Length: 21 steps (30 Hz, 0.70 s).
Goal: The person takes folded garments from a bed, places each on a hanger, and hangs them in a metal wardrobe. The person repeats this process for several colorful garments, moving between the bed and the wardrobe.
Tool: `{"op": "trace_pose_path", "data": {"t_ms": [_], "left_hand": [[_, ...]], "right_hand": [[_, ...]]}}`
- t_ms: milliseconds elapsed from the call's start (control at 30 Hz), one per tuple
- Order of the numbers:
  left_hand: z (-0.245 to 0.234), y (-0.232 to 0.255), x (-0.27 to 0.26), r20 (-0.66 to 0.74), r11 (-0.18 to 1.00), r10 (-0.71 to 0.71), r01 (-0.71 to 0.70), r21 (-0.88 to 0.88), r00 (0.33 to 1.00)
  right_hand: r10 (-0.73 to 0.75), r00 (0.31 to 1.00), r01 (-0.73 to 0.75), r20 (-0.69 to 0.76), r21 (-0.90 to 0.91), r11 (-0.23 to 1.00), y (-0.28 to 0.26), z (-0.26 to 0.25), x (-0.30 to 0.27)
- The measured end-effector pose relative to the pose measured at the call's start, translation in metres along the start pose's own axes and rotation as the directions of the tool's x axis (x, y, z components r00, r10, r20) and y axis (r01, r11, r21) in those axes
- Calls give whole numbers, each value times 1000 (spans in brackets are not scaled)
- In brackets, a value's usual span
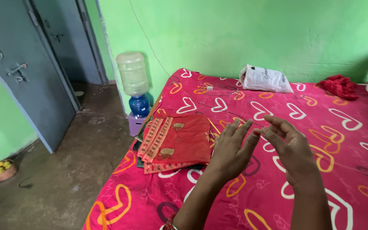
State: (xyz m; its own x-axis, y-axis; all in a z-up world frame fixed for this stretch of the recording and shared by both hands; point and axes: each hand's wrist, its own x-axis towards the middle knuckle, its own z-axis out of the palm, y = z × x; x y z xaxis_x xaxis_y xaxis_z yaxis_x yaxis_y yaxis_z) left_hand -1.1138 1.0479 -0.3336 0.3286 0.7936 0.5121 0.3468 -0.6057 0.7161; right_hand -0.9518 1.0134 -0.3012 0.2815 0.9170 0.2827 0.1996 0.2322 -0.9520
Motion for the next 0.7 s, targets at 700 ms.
{"op": "trace_pose_path", "data": {"t_ms": [700], "left_hand": [[37,-216,122,-15,947,-322,322,-4,947]], "right_hand": [[323,928,-320,186,-46,946,187,70,233]]}}
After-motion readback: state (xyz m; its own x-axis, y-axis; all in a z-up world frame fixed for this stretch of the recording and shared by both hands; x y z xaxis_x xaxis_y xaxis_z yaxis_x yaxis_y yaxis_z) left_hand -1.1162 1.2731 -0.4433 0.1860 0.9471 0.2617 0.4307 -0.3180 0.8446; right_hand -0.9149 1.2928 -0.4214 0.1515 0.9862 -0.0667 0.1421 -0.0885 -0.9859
